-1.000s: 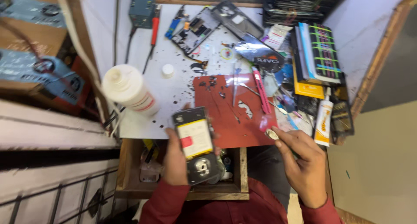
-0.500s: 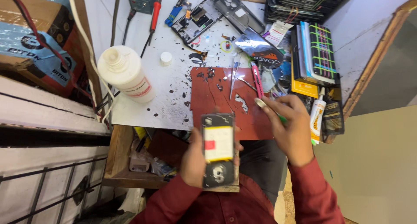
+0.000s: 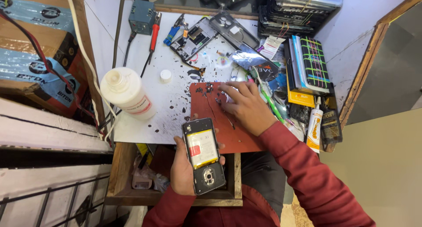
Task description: The person removes the back cover of a mobile phone, cleans the internal area with a swab, and uses tweezers to manipulate small components on the desk.
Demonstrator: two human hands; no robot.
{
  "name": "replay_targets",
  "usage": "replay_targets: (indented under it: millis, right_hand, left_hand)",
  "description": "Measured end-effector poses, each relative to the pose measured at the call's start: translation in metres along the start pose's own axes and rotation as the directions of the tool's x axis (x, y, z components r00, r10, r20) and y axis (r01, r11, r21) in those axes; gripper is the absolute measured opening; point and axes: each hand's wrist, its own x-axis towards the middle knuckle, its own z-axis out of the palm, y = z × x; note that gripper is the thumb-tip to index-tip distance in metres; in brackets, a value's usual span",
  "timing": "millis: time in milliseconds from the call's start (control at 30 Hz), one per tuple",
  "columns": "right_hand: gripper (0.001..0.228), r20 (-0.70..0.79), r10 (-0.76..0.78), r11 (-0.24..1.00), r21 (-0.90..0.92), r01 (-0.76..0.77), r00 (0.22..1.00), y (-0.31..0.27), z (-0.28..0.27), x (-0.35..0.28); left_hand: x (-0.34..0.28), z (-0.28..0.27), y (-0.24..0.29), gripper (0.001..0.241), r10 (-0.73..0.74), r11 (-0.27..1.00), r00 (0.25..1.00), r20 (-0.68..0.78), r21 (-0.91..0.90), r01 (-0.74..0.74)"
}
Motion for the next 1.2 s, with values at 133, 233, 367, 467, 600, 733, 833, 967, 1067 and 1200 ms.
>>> replay_targets:
  millis: [133, 233, 367, 467, 600, 733, 833, 967, 1067, 1200]
  right_hand:
    - [0.023, -0.147, 0.075, 0.965, 0.260, -0.034, 0.986, 0.005, -0.015, -0.018]
    - [0.011, -0.185, 0.537, 0.703, 0.638, -0.315, 0.823, -0.016, -0.028, -0.054]
    - [0.007, -0.104, 0.789, 0.222, 0.967, -0.122, 0.606, -0.035, -0.029, -0.090]
    - [0.010, -0.036, 0.821, 0.186, 0.961, -0.207, 0.570, -0.050, -0.017, -0.103]
    - [0.010, -0.123, 0.736, 0.563, 0.658, -0.500, 0.666, -0.061, -0.010, -0.102]
    - [0.010, 0.182, 0.861, 0.255, 0.653, -0.713, 0.474, -0.071, -0.003, -0.097]
    - [0.008, 0.187, 0.859, 0.124, 0.826, -0.549, 0.476, -0.068, 0.000, -0.102]
    - [0.017, 0.169, 0.872, -0.077, 0.974, -0.213, 0.460, -0.064, -0.007, -0.107]
    - [0.020, 0.120, 0.821, -0.043, 0.988, -0.150, 0.559, -0.065, -0.006, -0.102]
    - [0.021, 0.077, 0.732, 0.064, 0.981, -0.181, 0.677, -0.065, 0.008, -0.084]
  left_hand:
    - [-0.002, -0.009, 0.006, 0.077, -0.008, 0.999, 0.999, 0.044, -0.032, 0.010]
    - [0.000, -0.016, 0.007, 0.075, 0.015, 1.000, 1.000, 0.004, -0.015, -0.015]
    - [0.003, -0.012, 0.004, 0.079, -0.036, 0.999, 0.999, 0.025, -0.040, 0.037]
    - [0.005, -0.007, 0.000, 0.070, -0.027, 0.999, 0.999, -0.042, -0.023, 0.026]
    - [0.005, 0.001, -0.002, 0.071, -0.017, 1.000, 0.998, 0.061, -0.002, 0.017]
    - [0.001, 0.006, 0.000, 0.073, -0.020, 1.000, 0.999, -0.043, 0.020, 0.021]
    - [0.001, 0.000, 0.001, 0.073, -0.025, 1.000, 0.999, -0.038, 0.001, 0.025]
    - [0.012, -0.011, 0.000, 0.083, -0.177, 0.968, 0.983, 0.039, -0.174, 0.181]
    - [0.026, -0.017, -0.002, 0.076, -0.285, 0.952, 0.941, 0.180, -0.058, 0.300]
    - [0.042, -0.026, -0.008, 0.078, -0.515, 0.840, 0.826, 0.229, -0.056, 0.540]
